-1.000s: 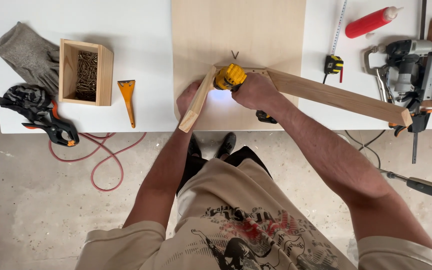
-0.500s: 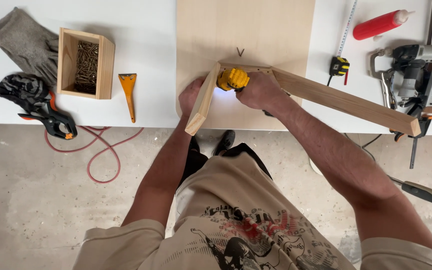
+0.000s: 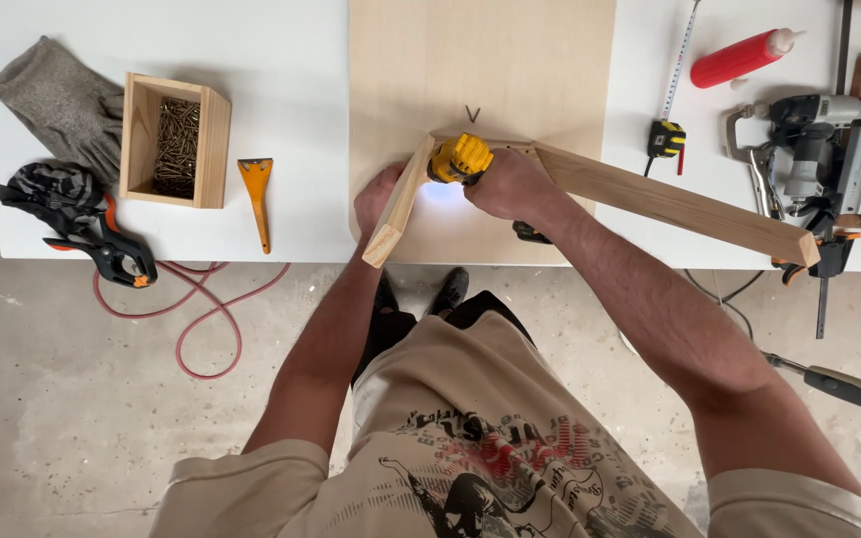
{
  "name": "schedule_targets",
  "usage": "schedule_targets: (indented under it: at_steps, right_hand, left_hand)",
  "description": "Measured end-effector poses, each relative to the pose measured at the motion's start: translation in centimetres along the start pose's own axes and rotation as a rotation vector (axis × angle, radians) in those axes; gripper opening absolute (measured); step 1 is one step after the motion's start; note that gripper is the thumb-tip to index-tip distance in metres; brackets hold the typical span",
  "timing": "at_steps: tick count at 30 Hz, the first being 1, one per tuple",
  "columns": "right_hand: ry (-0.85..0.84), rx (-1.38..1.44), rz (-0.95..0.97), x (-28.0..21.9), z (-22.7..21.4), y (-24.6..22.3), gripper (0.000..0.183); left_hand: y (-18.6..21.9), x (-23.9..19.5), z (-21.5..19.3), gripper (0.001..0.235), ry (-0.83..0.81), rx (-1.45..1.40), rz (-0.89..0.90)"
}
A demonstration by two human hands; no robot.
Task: Assembling a wooden furniture piece by measuring, marking, applying glue, and securing parts with a power drill.
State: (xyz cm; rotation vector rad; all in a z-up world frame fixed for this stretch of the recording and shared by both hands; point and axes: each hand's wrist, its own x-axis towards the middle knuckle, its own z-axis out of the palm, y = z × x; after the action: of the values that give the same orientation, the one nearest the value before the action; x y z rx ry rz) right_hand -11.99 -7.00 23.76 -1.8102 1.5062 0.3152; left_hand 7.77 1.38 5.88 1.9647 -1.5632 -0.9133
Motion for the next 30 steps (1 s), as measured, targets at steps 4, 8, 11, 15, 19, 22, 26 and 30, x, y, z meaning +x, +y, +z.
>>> schedule_targets:
  at_steps: [4, 8, 11, 15, 19, 22, 26, 30]
  right_hand:
    - [0.041, -0.199, -0.081, -0.9, 0.3, -0.8, 0.028]
    - [0.083, -0.055, -0.032, -3.2, 1.3, 0.3, 0.04]
    - [0.196, 0.021, -0.015, -7.0, 4.5, 2.9, 0.049]
    - [0.576, 0.342, -0.185, -11.4, 13.3, 11.9, 0.029]
    - [0.706, 0.504, -0.327, -17.3, 17.0, 17.7, 0.02]
    - [0.733, 0.552, -0.035, -20.2, 19.5, 19.5, 0.024]
    - [0.724, 0.727, 0.274, -22.1, 20.0, 17.8, 0.04]
    - [0.734, 0.805, 0.293, -22.5, 19.5, 18.3, 0.046]
  left_hand:
    - [-2.3, 0.8, 3.5, 0.035, 0.218, 0.085, 0.085]
    - [-3.0, 1.5, 4.9, 0.027, 0.547, 0.196, 0.232]
    - [-3.1, 1.8, 4.4, 0.025, 0.589, 0.244, 0.259]
    - [-1.3, 0.9, 3.6, 0.024, 0.58, 0.263, 0.25]
    - [0.0, -2.2, 2.1, 0.038, 0.518, 0.055, 0.211]
    - [-0.4, -3.8, 6.6, 0.02, 0.223, 0.061, 0.006]
    - [5.8, 0.1, 10.4, 0.016, 0.131, 0.017, 0.213]
    - [8.9, 10.6, 10.7, 0.017, 0.21, 0.131, 0.088]
